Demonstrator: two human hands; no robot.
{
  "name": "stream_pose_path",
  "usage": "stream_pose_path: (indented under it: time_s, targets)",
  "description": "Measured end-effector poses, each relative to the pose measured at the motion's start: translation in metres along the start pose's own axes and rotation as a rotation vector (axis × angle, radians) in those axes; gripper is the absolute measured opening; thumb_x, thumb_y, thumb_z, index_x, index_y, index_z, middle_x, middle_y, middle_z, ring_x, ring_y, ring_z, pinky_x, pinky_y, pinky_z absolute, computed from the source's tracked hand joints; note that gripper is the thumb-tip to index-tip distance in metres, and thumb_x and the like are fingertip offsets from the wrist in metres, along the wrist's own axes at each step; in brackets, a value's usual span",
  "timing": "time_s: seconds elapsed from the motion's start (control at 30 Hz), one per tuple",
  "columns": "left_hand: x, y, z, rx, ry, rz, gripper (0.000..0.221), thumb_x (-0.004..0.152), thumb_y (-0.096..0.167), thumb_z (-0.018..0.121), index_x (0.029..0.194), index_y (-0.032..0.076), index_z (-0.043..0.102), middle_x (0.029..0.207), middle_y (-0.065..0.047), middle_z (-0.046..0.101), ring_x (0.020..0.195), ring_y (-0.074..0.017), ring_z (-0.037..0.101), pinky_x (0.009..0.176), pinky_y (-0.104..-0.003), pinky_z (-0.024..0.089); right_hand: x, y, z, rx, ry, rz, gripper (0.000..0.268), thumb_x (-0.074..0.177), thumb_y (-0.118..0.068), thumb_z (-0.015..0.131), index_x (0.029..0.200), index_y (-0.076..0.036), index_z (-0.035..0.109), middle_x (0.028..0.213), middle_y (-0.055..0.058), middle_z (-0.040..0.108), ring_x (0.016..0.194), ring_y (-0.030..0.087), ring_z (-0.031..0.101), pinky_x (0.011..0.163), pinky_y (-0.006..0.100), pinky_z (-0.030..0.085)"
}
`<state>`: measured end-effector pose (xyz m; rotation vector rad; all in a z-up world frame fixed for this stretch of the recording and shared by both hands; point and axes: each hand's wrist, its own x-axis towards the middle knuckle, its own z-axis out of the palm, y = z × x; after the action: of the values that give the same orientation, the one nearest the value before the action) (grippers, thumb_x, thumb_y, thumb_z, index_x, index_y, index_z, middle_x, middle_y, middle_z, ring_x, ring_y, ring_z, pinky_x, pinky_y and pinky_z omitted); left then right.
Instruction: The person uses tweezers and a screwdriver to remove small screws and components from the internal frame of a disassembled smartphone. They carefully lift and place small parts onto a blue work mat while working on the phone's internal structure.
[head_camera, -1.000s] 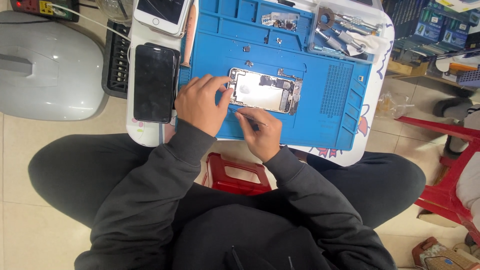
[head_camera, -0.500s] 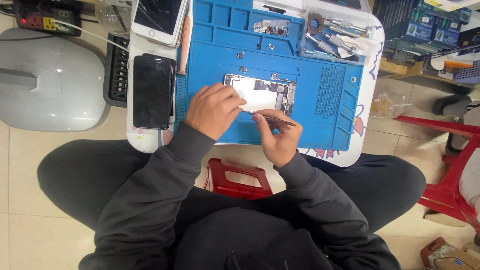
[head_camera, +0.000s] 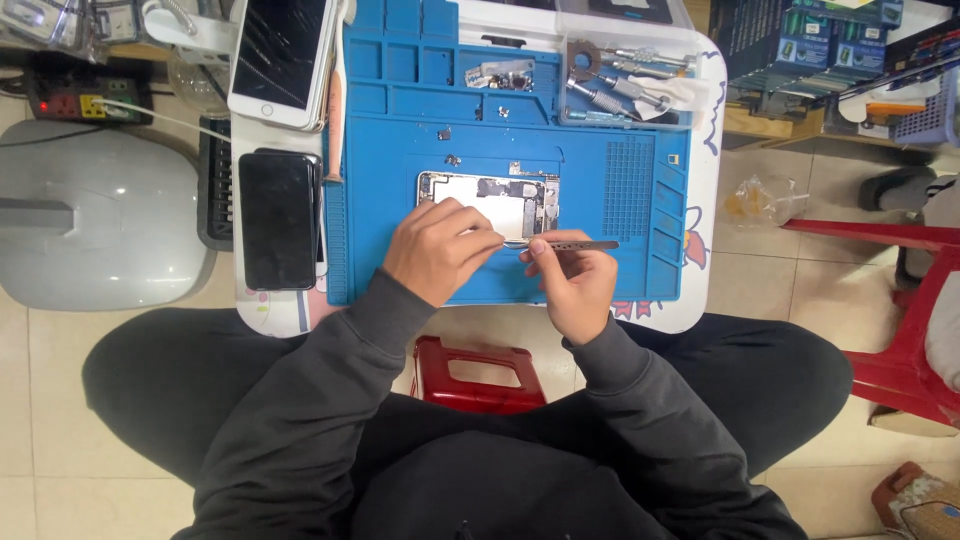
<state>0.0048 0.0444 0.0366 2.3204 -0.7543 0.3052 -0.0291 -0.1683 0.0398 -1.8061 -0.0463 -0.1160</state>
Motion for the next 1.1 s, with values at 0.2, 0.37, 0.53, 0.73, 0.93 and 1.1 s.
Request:
stream_pose_path:
  time_s: [0.2,0.37,0.53,0.73,0.93,1.1]
  targets:
    - [0.01,0.008,0.008,-0.077,0.107,-0.04,0.006,0.093,0.013,0.082,0.091,0.018,0.079,0.087,0.004,0.07,0.087,-0.0179,0.068,0.078,-0.034,0.056,0.005,0.0,-0.017,0.025,0.07,-0.039,0.01,0.101,-0.006,0.069,0.099,0.003,0.073,0.073,0.017,0.075,0.058,0.017,0.069,0.051,0.027,0.056]
    - [0.017,0.014,0.013,-0.345,0.187,-0.154,0.01,0.092,0.012,0.084,0.094,0.021,0.082,0.087,0.005,0.074,0.082,-0.019,0.071,0.076,-0.034,0.059,0.014,-0.024,-0.042,-0.031,0.094,-0.227,0.005,0.093,0.001,0.08,0.098,0.002,0.078,0.072,0.015,0.076,0.053,0.019,0.071,0.051,0.025,0.056]
    - [0.022,0.02,0.009,-0.497,0.225,-0.201,0.009,0.092,0.012,0.085,0.094,0.02,0.083,0.086,0.005,0.077,0.08,-0.018,0.072,0.074,-0.032,0.059,0.013,-0.047,-0.048,-0.063,0.08,-0.333,0.014,0.084,0.007,0.086,0.094,-0.001,0.081,0.075,0.015,0.078,0.053,0.018,0.071,0.05,0.025,0.056]
    - [0.022,0.03,0.006,-0.558,0.262,-0.173,0.012,0.09,0.004,0.083,0.093,0.016,0.083,0.083,0.0,0.077,0.076,-0.023,0.073,0.073,-0.035,0.06,0.005,-0.047,-0.046,-0.069,0.017,-0.433,0.016,0.084,0.011,0.084,0.095,0.0,0.081,0.082,0.016,0.08,0.063,0.025,0.075,0.058,0.031,0.059]
    - [0.019,0.03,0.009,-0.598,0.276,-0.129,0.009,0.091,0.006,0.083,0.093,0.015,0.083,0.085,-0.003,0.078,0.075,-0.0243,0.073,0.071,-0.036,0.06,0.006,-0.046,-0.044,-0.11,-0.042,-0.488,0.015,0.087,0.007,0.082,0.096,-0.004,0.083,0.086,0.013,0.082,0.066,0.026,0.076,0.059,0.031,0.058]
    - [0.018,0.033,0.005,-0.611,0.286,-0.104,0.008,0.092,0.007,0.082,0.094,0.015,0.083,0.084,-0.003,0.078,0.074,-0.0243,0.072,0.07,-0.036,0.059,0.006,-0.042,-0.042,-0.102,-0.053,-0.519,0.014,0.087,0.008,0.082,0.096,-0.003,0.083,0.085,0.012,0.082,0.065,0.025,0.073,0.06,0.031,0.058]
